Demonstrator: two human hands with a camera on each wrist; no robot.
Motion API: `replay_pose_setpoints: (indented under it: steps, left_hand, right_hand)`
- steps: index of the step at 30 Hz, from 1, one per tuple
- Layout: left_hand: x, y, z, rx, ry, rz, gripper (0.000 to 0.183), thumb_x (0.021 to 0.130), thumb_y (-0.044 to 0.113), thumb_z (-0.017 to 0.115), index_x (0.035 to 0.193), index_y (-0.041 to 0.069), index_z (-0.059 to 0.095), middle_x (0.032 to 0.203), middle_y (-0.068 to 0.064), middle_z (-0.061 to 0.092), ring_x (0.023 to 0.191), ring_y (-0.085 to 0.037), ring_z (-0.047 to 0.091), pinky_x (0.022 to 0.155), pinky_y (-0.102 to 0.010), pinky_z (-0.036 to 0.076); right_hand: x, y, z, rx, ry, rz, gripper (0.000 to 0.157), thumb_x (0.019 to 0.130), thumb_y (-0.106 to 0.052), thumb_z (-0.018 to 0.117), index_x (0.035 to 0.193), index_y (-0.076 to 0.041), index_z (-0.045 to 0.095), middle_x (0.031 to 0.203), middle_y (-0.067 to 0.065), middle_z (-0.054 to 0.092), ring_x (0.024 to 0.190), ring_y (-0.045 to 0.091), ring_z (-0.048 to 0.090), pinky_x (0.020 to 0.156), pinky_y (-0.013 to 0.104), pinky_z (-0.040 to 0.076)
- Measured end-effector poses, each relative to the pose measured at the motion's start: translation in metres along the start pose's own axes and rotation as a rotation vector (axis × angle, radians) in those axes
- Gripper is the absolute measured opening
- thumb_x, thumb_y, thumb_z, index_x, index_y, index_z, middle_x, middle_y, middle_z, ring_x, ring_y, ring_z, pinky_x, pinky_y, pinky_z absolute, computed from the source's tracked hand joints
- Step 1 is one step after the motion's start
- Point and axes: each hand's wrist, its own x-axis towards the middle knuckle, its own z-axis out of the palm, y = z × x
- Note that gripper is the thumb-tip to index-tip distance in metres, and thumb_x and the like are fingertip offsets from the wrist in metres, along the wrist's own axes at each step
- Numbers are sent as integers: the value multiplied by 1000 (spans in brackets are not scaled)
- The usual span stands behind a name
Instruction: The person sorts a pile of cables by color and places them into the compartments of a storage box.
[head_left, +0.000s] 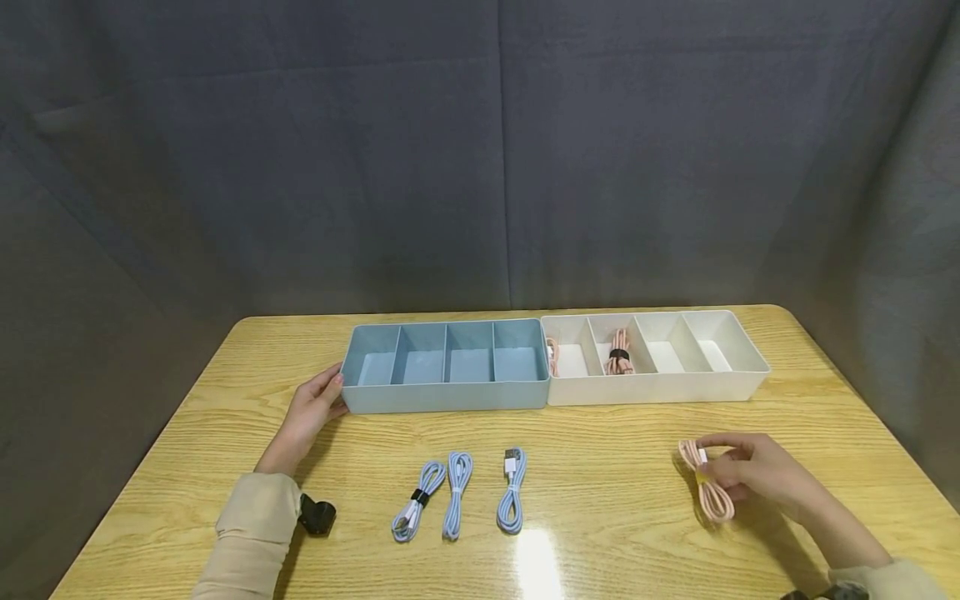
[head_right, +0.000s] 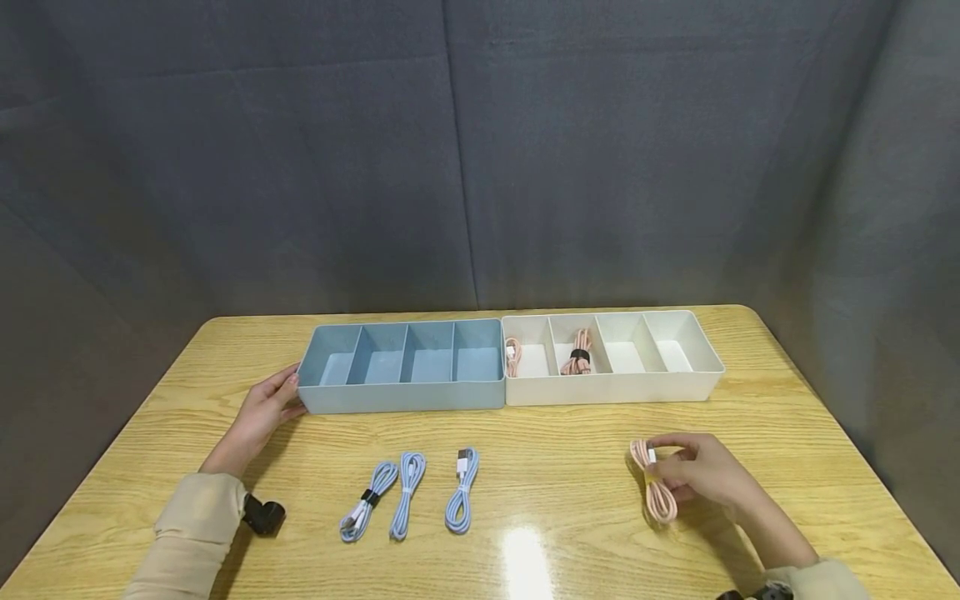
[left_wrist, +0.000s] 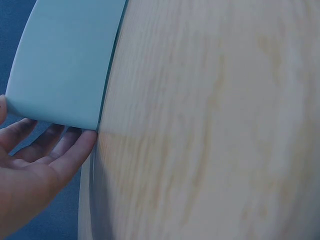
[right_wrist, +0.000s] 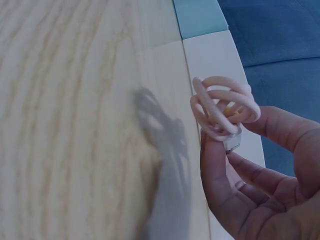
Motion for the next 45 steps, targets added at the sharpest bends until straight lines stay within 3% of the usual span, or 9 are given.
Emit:
replay_pose_setpoints:
  steps: [28, 30, 33, 36, 39, 43, 45]
  left_hand:
    - [-1, 2, -1, 0, 3, -1, 52, 101, 26, 31, 143, -2, 20, 144, -24, 23, 127, -36, 32, 99, -47, 36]
    - [0, 1, 0, -3, 3, 1, 52, 100, 26, 32, 143, -2, 20, 144, -24, 24, 127, -36, 32, 98, -46, 36]
    - [0, 0, 0, -3, 3, 3, 53, 100, 27, 32, 143, -2, 20, 144, -24, 23, 127, -37, 32, 98, -46, 36]
    - [1, 1, 0, -2, 7, 1, 53, 100, 27, 33, 143, -2, 20, 144, -24, 24, 127, -36, 32, 98, -46, 36]
    - [0, 0, 0, 1, 2, 1, 52, 101, 26, 32, 143, -1, 20, 144, -24, 24, 126, -37, 33, 98, -47, 36]
    - [-1, 0, -1, 0, -4, 3, 51, 101, 24, 31, 144, 0, 19, 144, -23, 23, 126, -37, 33, 99, -47, 36]
    - [-1, 0, -1, 1, -5, 5, 51, 101, 24, 31, 144, -1, 19, 144, -24, 23, 126, -38, 33, 99, -47, 36]
  right_hand:
    - [24, -31, -20, 83, 63, -20, 57, 87, -10, 60, 128, 18, 34, 80, 0, 58, 65, 8, 57, 62, 27, 53]
    - [26, -32, -23, 117, 70, -20, 46, 87, -9, 60, 125, 11, 45, 80, -2, 60, 65, 7, 57, 61, 26, 53]
    - [29, -35, -26, 182, 62, -40, 28, 86, -7, 60, 114, -11, 59, 81, -2, 61, 65, 6, 58, 61, 25, 53]
    - [32, -38, -29, 238, 54, -49, 24, 86, -5, 61, 97, -26, 61, 80, -2, 62, 64, 6, 58, 61, 25, 54]
    - [35, -42, -32, 250, 63, -35, 22, 86, -5, 61, 104, -18, 61, 80, -2, 62, 65, 6, 59, 62, 25, 54]
    - [39, -48, -34, 225, 77, -17, 42, 87, -8, 61, 124, 6, 47, 83, -2, 63, 69, 7, 61, 65, 26, 54]
    - [42, -50, -34, 235, 81, -8, 44, 87, -8, 61, 125, 7, 45, 84, -2, 63, 69, 7, 61, 65, 26, 54]
